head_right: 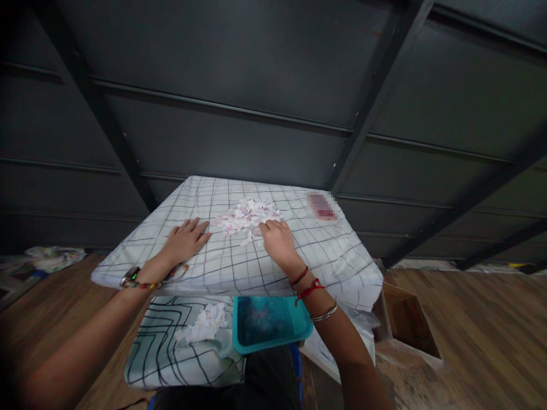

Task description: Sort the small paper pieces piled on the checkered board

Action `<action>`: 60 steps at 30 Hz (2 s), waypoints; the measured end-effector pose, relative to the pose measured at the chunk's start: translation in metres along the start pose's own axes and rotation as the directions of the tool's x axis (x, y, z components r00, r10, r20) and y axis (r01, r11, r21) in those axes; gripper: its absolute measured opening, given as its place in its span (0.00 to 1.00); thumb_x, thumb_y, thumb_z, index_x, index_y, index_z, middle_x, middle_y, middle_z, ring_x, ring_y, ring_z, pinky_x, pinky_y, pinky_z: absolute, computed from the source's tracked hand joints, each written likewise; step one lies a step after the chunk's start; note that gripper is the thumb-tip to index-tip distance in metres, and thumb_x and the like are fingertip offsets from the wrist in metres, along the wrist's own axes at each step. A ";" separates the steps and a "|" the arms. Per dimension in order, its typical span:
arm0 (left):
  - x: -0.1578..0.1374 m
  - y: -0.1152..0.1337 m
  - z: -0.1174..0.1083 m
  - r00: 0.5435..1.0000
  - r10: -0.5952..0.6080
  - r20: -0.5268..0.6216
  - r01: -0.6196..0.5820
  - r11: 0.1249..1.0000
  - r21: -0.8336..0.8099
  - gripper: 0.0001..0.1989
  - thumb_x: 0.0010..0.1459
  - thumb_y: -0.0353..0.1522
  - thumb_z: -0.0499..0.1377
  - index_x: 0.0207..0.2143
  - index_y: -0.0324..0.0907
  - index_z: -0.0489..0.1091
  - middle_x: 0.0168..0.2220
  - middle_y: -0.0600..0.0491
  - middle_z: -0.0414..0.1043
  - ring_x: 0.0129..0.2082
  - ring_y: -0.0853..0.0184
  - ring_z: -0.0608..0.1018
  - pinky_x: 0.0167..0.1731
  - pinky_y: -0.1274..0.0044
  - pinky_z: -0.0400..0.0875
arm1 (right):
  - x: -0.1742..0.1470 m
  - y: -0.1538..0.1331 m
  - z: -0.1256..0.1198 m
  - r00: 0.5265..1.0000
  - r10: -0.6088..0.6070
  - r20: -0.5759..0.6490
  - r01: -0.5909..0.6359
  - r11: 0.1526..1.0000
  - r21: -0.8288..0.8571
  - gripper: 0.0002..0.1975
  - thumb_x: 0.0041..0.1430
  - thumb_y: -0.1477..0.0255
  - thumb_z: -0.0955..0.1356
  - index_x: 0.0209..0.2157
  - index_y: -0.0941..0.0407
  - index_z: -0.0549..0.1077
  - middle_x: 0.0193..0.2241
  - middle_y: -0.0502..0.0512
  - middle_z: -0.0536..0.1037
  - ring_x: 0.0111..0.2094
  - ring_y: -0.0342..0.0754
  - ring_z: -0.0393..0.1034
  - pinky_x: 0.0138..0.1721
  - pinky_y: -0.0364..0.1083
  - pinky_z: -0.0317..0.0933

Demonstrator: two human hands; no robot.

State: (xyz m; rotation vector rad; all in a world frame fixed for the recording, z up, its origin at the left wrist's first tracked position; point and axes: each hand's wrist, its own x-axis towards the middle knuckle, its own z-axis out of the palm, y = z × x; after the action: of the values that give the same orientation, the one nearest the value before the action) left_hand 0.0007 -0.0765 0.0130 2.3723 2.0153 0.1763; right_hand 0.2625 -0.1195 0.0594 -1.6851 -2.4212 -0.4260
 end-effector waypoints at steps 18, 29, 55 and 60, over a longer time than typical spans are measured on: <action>0.001 -0.001 0.001 1.000 0.006 -0.007 -0.006 1.000 -0.005 0.30 0.62 0.45 0.36 0.62 0.43 0.53 0.65 0.45 0.48 0.63 0.53 0.51 0.57 0.59 0.48 | 0.002 -0.005 0.004 1.000 -0.005 -0.028 0.005 1.000 0.022 0.17 0.61 0.80 0.57 0.48 0.58 0.70 0.40 0.59 0.75 0.43 0.51 0.65 0.44 0.48 0.53; 0.000 0.000 0.000 1.000 0.000 0.001 0.000 1.000 0.006 0.29 0.63 0.45 0.37 0.62 0.44 0.53 0.65 0.45 0.48 0.63 0.54 0.51 0.57 0.59 0.47 | -0.002 -0.008 -0.005 0.998 -0.028 -0.061 0.032 0.998 0.058 0.17 0.61 0.80 0.57 0.46 0.58 0.71 0.38 0.59 0.75 0.42 0.50 0.65 0.44 0.47 0.52; 0.000 -0.001 0.002 0.999 0.013 -0.029 -0.013 1.000 0.026 0.29 0.63 0.44 0.37 0.62 0.43 0.54 0.64 0.45 0.49 0.63 0.52 0.52 0.57 0.59 0.49 | 0.012 -0.013 0.002 0.995 -0.077 -0.061 0.079 0.996 0.035 0.16 0.60 0.82 0.58 0.44 0.59 0.72 0.38 0.59 0.75 0.42 0.51 0.65 0.43 0.48 0.53; 0.000 -0.001 0.004 0.999 0.013 -0.031 -0.012 1.000 0.018 0.29 0.63 0.44 0.37 0.62 0.43 0.54 0.64 0.44 0.48 0.63 0.51 0.52 0.57 0.59 0.49 | 0.009 -0.012 0.001 0.992 -0.118 -0.050 0.120 0.992 0.044 0.15 0.60 0.82 0.58 0.42 0.58 0.72 0.37 0.58 0.75 0.41 0.50 0.65 0.44 0.48 0.53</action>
State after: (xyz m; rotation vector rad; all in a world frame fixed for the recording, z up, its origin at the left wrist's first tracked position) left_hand 0.0001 -0.0757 0.0093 2.4083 2.0237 0.1972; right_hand 0.2479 -0.1149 0.0594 -1.4996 -2.4853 -0.4168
